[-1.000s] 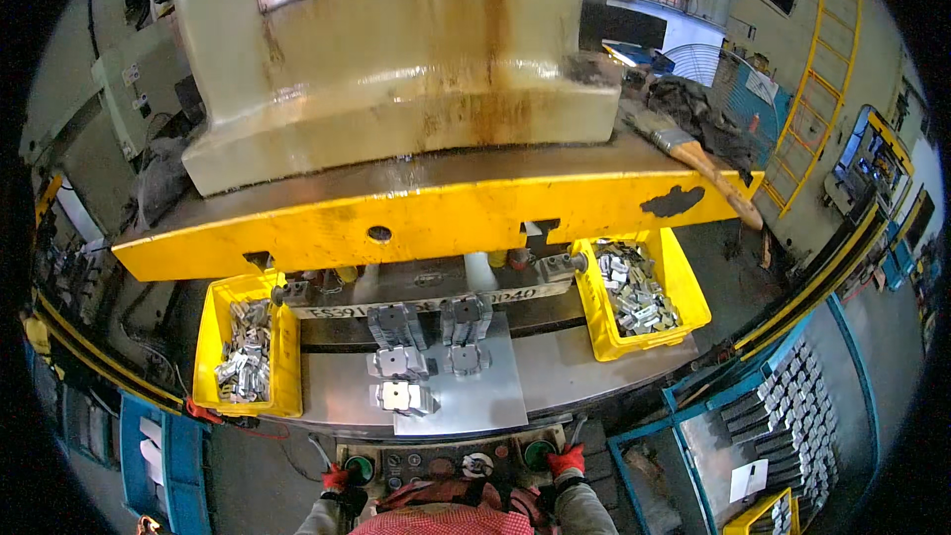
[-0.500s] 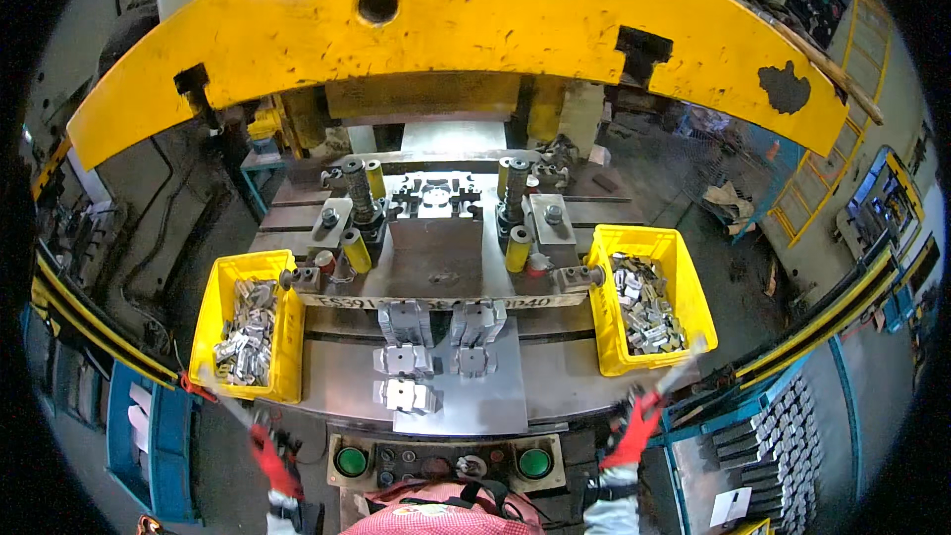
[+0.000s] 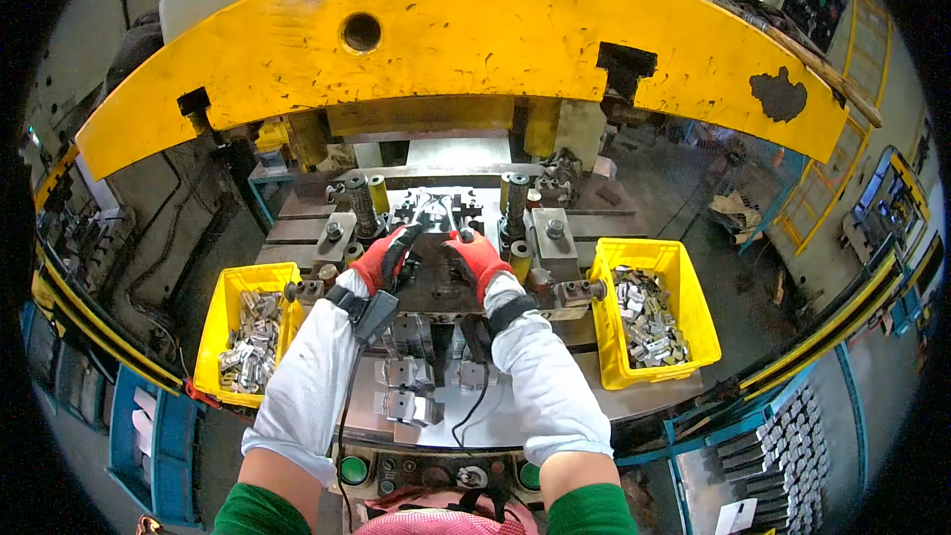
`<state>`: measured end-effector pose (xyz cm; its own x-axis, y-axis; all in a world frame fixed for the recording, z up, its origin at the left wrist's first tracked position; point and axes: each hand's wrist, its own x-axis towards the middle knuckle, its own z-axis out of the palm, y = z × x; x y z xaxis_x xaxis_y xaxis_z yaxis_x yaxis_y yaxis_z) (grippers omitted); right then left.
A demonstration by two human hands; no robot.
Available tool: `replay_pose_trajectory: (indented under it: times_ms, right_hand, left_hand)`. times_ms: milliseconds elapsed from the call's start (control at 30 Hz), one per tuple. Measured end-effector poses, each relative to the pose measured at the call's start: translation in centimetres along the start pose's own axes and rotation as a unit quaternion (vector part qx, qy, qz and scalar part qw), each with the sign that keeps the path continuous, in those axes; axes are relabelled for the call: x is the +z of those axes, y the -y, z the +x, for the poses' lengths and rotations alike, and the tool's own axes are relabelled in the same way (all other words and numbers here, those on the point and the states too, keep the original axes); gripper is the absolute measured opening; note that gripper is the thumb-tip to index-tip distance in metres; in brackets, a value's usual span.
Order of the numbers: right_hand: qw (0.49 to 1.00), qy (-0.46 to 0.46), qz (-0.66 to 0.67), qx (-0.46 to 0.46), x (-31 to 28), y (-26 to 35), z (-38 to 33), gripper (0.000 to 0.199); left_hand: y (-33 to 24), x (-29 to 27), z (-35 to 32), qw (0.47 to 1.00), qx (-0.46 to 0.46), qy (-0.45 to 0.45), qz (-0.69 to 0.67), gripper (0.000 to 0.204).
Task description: Operate a hydraulic press to form small metal components, involving placement and removal of parts using tongs.
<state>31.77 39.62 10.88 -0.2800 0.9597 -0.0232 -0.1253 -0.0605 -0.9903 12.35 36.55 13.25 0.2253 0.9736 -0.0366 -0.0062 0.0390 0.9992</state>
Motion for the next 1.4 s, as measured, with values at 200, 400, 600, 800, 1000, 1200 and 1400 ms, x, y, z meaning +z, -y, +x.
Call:
replay_pose_trajectory:
  times_ms: [200, 400, 600, 800, 1000, 1200, 1400]
  right_hand:
    - [0.951, -0.171, -0.111, -0.233, -3.3, 1.8, -11.3, 0.052]
    - [0.895, -0.421, -0.135, -0.055, -11.9, -2.3, -27.9, 0.050]
    - [0.827, -0.451, -0.337, 0.010, -13.6, -8.9, -35.7, 0.046]
    - [0.975, -0.099, -0.150, 0.131, -4.2, -11.1, -32.4, 0.055]
    - [0.985, -0.043, -0.116, 0.124, -3.1, -17.4, -28.8, 0.054]
    - [0.993, -0.028, -0.075, 0.086, -1.0, -5.5, -27.2, 0.052]
    - [0.973, -0.056, -0.158, -0.157, -0.9, -2.1, -9.9, 0.047]
  left_hand:
    - [-2.1, 1.4, -9.8, 0.978, 0.078, -0.145, -0.124, 0.029]
    - [3.4, -2.8, -25.9, 0.918, 0.097, -0.371, 0.102, 0.038]
    - [11.1, -5.3, -33.9, 0.887, -0.039, -0.402, -0.223, 0.043]
    - [11.4, -1.8, -32.1, 0.860, -0.044, -0.414, -0.296, 0.038]
    - [11.6, -1.5, -31.7, 0.942, 0.013, -0.317, -0.110, 0.030]
    - [11.9, -1.8, -35.5, 0.883, 0.040, -0.416, -0.212, 0.029]
    - [13.7, -2.4, -36.1, 0.848, 0.040, -0.478, -0.226, 0.029]
